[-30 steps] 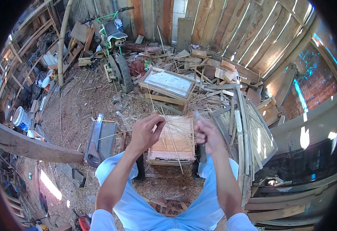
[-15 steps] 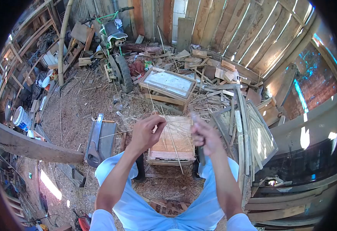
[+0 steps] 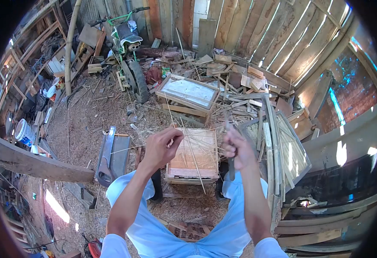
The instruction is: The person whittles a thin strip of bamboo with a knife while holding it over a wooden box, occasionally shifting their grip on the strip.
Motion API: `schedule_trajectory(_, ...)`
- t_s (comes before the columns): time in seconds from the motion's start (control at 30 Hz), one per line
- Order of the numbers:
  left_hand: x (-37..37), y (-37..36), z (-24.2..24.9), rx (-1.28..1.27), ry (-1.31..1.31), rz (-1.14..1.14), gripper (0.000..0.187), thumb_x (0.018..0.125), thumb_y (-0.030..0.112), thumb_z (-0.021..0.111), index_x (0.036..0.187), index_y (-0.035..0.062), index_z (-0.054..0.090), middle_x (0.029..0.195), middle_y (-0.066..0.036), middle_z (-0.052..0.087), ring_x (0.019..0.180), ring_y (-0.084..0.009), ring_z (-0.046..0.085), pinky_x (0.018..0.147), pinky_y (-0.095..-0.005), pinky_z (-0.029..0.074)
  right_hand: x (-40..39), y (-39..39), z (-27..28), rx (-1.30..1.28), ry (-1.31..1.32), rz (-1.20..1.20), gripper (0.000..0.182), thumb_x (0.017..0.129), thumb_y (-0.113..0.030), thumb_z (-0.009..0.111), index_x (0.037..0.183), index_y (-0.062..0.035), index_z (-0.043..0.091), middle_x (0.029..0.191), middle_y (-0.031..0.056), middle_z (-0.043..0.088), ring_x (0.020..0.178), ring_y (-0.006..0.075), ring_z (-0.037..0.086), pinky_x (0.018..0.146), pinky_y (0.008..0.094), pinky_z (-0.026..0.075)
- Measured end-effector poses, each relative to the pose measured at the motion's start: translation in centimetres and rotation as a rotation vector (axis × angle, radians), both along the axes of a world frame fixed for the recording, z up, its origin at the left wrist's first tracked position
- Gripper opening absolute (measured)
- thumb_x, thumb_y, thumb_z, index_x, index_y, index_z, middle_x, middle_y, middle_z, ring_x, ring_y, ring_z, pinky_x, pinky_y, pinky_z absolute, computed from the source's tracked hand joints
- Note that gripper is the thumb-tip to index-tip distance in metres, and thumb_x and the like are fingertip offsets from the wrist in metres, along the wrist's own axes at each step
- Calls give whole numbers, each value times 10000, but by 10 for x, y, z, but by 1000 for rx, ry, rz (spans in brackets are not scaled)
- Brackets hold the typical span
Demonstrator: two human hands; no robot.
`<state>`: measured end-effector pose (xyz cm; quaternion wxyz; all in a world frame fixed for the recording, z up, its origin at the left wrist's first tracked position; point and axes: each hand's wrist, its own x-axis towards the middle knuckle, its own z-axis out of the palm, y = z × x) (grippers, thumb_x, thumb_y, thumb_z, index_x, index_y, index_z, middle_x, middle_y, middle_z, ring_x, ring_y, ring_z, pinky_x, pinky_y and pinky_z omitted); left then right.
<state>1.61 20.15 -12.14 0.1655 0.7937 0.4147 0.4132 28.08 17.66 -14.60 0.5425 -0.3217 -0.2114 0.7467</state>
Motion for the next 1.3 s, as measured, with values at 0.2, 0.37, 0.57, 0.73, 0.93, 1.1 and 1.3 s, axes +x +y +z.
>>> schedule_trajectory(0.2,5,-2,4,-75,33,-11,49,793,69,663,831,64,633,788,-53,652,592,-214,611,511,-316,462,-37,-8,4,-46,-6,146,313,939,-107,533,1249,-64,522,811,3,541,544,27,383,430,161,315)
schedule_trajectory(0.37,2,0,3,-57,-17,10,47,795,68,663,832,60,637,782,-60,646,579,-215,594,519,-309,459,-5,0,2,-35,-18,7,334,930,-103,541,1261,-69,517,827,13,552,545,34,388,431,163,323)
schedule_trajectory(0.57,-6,1,4,-91,5,15,57,797,80,667,842,63,637,774,-58,645,560,-201,571,521,-297,448,13,1,12,39,59,-42,386,934,-97,526,1317,-88,484,821,-6,543,542,31,391,436,156,326)
schedule_trajectory(0.73,-5,2,0,-51,-38,16,75,785,26,659,860,28,653,736,-73,624,540,-173,538,488,-274,406,-4,-4,12,43,-72,9,390,938,-102,527,1324,-82,481,817,0,543,543,31,392,442,157,329)
schedule_trajectory(0.93,2,0,2,-36,-2,3,41,795,59,652,824,61,624,757,-61,636,568,-226,589,515,-316,453,-23,-7,6,-6,-33,148,370,934,-93,532,1303,-84,507,819,-5,554,535,32,392,451,165,339)
schedule_trajectory(1.1,-10,2,9,-61,-32,37,41,796,60,649,826,56,621,756,-68,633,553,-225,583,511,-313,453,5,1,12,22,-16,-120,341,942,-118,530,1282,-100,518,823,4,554,526,44,395,446,174,340)
schedule_trajectory(1.3,1,1,2,-51,12,23,52,804,65,645,849,54,621,759,-72,634,545,-222,586,508,-320,453,-14,-4,15,14,-57,-70,338,946,-121,528,1284,-106,518,810,6,558,525,45,401,442,173,339)
